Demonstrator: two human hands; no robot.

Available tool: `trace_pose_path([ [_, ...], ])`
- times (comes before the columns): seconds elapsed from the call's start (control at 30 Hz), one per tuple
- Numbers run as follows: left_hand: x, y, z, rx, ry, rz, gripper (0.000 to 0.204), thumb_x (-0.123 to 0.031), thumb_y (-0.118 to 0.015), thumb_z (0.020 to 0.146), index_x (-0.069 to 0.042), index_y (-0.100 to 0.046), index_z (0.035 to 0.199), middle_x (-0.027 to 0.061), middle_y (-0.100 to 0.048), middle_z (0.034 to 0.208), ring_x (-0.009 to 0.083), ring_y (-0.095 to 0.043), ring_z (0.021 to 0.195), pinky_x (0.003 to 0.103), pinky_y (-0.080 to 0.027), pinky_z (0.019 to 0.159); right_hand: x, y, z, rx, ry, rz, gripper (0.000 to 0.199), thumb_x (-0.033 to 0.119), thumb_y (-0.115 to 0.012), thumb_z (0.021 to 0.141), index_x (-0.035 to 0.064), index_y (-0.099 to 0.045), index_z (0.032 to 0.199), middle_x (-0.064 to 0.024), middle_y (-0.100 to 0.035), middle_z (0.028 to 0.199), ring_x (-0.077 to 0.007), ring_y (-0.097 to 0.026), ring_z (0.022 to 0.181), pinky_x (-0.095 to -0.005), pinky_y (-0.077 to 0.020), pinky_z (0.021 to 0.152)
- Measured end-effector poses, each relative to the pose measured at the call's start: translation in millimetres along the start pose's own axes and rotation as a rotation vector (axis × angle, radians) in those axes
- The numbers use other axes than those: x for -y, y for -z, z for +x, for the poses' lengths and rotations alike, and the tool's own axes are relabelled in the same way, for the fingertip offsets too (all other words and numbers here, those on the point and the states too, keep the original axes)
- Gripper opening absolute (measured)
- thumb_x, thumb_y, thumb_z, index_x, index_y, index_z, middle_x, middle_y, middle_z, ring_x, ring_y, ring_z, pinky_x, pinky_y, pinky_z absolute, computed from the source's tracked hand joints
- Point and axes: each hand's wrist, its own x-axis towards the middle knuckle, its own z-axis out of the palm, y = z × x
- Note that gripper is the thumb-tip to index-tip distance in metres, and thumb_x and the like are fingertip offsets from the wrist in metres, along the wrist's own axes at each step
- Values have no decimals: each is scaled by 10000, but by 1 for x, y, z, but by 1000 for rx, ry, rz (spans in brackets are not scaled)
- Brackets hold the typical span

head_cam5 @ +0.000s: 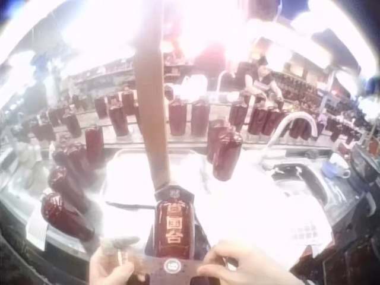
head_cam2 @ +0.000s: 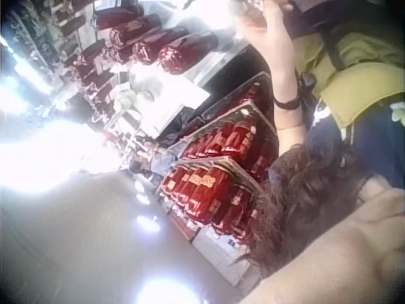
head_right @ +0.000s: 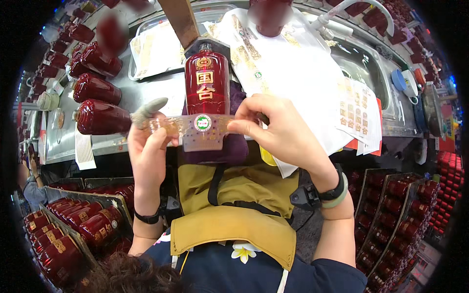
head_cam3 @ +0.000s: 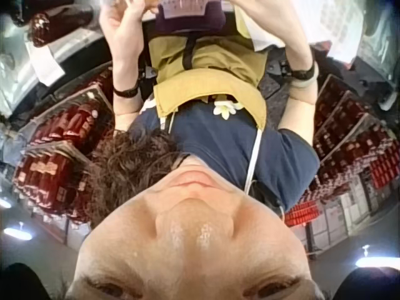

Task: Applying labels and decorative stickers to liquor bottles and cleaning them with a cloth.

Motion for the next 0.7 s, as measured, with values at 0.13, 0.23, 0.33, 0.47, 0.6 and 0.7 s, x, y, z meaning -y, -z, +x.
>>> trace_pose_path([
  [0.13, 28, 10, 11, -11, 40, 60, 430, 23, -589, 973, 28, -591, 1403, 23, -588, 1052, 118, -635, 890, 288, -567, 797, -25, -13, 10, -111, -33, -63, 197, 175, -787, 934, -6, -722, 891, -83, -633, 771, -175, -558, 707, -332, -464, 681],
  [0.23, 41, 12, 18, -22, 73, 38, 421, 27, -576, 965, 20, -605, 1385, 19, -583, 1032, 112, -626, 878, 280, -561, 807, -37, -19, 13, -147, -32, -99, 189, 170, -773, 942, -12, -725, 927, -89, -623, 767, -175, -537, 692, -334, -460, 668],
  [0.33, 45, 12, 22, -32, 96, 15, 413, 28, -573, 963, 23, -609, 1374, 15, -581, 1009, 117, -632, 894, 278, -559, 811, -45, -26, 14, -183, -59, 32, 184, 169, -765, 957, -11, -728, 951, -57, -624, 767, -139, -506, 679, -312, -440, 647],
  [0.47, 43, 13, 26, -16, 164, -103, 407, 23, -564, 969, 42, -596, 1374, 46, -635, 1063, 124, -648, 927, 278, -553, 808, -55, -36, 17, -195, -81, 209, 182, 178, -764, 972, 0, -730, 960, 6, -603, 752, -80, -474, 686, -279, -408, 629],
  [0.6, 40, 16, 27, -8, 178, -68, 362, -26, -618, 1007, 42, -606, 1362, 69, -685, 1109, 124, -658, 958, 269, -538, 793, -64, -45, 20, -224, -19, 193, 182, 190, -770, 978, 14, -725, 964, 54, -573, 736, -37, -466, 684, -251, -384, 606],
  [0.7, 43, 18, 30, 18, 153, 24, 321, -54, -699, 1001, 13, -649, 1312, 51, -701, 1070, 113, -663, 949, 267, -539, 785, -66, -49, 20, -231, -74, 281, 180, 194, -765, 988, 22, -715, 972, 70, -563, 732, -22, -463, 657, -234, -368, 575],
])
